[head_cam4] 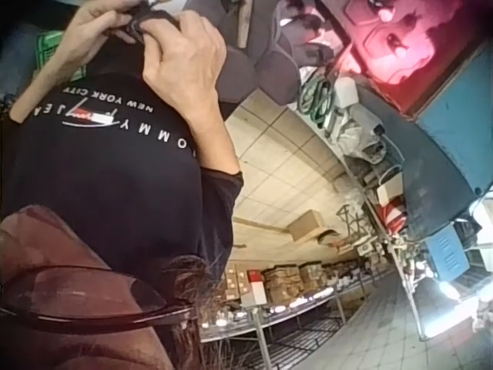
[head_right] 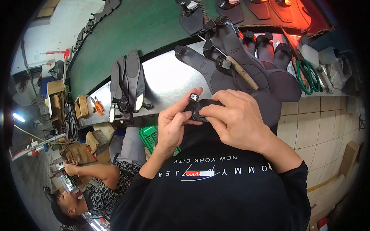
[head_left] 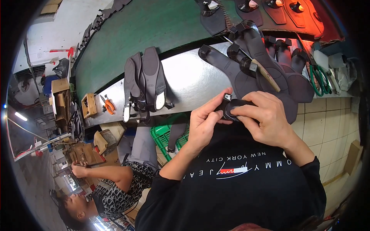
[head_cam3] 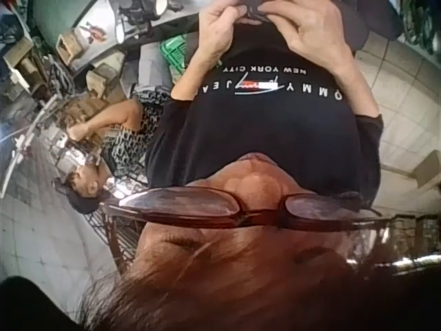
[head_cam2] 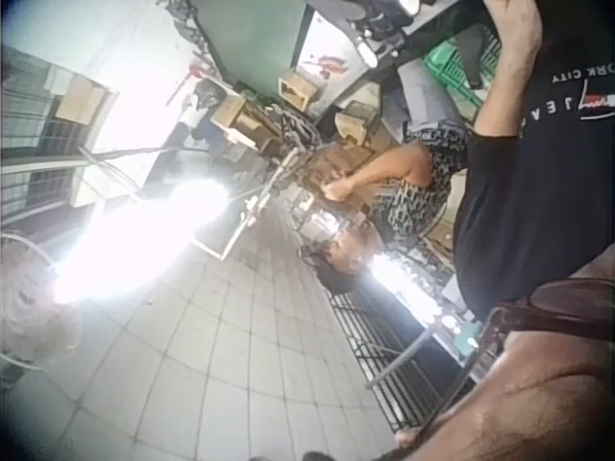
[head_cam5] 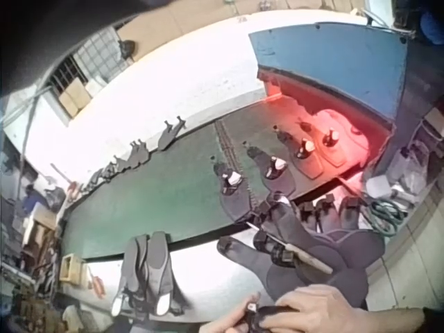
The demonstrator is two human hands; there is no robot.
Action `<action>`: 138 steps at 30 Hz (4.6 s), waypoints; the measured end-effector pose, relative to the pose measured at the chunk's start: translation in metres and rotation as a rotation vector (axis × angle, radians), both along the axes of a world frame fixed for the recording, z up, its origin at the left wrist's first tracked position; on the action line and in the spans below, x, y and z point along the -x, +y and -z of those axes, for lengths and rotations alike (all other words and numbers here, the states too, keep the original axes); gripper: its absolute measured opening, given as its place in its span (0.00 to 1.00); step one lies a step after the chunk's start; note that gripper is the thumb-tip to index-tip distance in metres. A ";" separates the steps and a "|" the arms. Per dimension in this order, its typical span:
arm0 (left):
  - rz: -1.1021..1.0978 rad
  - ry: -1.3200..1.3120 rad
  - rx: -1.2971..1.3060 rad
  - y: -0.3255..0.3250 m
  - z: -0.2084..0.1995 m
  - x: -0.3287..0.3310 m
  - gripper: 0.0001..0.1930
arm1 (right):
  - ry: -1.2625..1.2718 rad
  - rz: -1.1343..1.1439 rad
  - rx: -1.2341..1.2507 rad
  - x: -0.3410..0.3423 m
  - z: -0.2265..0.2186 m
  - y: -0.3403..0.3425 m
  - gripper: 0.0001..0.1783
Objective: Manually assemble shoe components at a factory workstation.
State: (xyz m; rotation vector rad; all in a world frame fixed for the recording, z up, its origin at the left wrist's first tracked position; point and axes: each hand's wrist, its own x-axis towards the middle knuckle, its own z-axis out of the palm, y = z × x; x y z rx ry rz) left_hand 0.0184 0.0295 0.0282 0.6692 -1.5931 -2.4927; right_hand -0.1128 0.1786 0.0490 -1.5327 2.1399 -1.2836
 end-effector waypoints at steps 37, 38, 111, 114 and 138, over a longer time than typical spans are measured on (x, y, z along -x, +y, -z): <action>-0.029 -0.144 -0.418 -0.006 0.022 0.001 0.26 | -0.127 0.157 -0.049 -0.020 -0.002 0.004 0.11; 0.049 -0.155 -0.384 -0.010 0.025 -0.004 0.22 | -0.127 0.144 -0.048 -0.019 0.001 0.002 0.11; -0.466 0.200 -1.030 -0.053 0.018 0.016 0.07 | 0.285 0.429 -0.804 0.090 0.013 -0.078 0.09; -0.502 0.192 -1.068 -0.055 0.017 0.011 0.08 | 0.390 0.431 -0.603 0.082 0.014 -0.069 0.10; -0.427 -0.038 -0.971 -0.015 0.019 0.031 0.09 | -1.058 -0.033 0.196 -0.001 0.051 -0.034 0.16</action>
